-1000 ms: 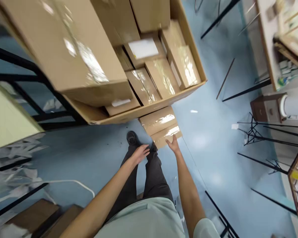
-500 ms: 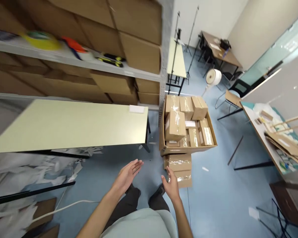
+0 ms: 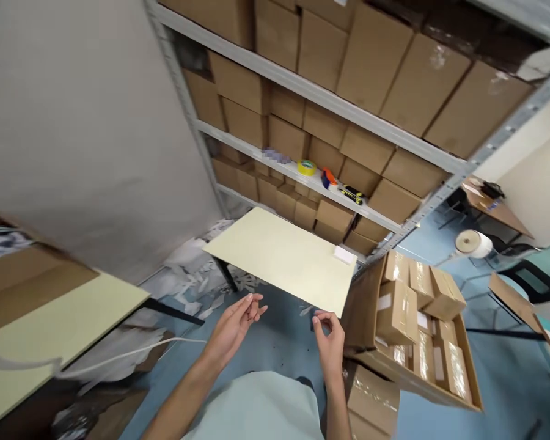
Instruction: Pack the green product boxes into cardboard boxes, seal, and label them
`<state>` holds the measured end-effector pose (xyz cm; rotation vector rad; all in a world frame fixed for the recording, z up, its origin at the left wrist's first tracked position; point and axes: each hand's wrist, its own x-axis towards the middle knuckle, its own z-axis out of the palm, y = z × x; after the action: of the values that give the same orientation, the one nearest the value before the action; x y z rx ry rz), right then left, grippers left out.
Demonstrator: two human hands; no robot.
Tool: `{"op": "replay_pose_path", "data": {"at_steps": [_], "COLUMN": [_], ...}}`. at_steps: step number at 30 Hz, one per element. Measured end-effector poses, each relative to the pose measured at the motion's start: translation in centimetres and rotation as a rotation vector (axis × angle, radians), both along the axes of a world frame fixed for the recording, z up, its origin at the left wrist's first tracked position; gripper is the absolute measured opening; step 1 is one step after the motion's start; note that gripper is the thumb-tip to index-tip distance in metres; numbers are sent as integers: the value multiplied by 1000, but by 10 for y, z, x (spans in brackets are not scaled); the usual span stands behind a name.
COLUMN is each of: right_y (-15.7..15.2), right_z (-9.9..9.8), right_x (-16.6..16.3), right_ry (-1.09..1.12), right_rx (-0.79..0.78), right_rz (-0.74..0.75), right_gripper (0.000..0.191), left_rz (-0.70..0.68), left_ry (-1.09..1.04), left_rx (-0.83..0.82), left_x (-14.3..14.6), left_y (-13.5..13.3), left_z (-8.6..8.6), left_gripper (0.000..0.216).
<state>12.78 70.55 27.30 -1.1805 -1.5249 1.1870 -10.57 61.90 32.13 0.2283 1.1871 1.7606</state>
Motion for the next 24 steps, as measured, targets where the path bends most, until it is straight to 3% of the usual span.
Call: {"op": "replay_pose_path", "data": {"at_steps": [6,11,15,20,24], "right_y": [9,37,57,58,34], "right_z": [24,38,57,86,93], "right_x": [-98,-177,-258,-360,-419], "right_ry": [-4,-42,-55,-28,-18], "right_rx": [6,-4,5,75,77], "right_rz": [237,477,730,1113,1417], "right_gripper": [44,44,47,46,40], "left_rz": [233,547,811,1170,1451], "left_ry": [40,49,92,151,198], "left_rx": [30,20,-25,-116,-202], "left_x": [-76,-120,-148,-156,-134], "left_y": [-28,-50,-83,-134,-164], "left_z": [10,14,29,49,57], "left_gripper": [43,42,41,41,36]}}
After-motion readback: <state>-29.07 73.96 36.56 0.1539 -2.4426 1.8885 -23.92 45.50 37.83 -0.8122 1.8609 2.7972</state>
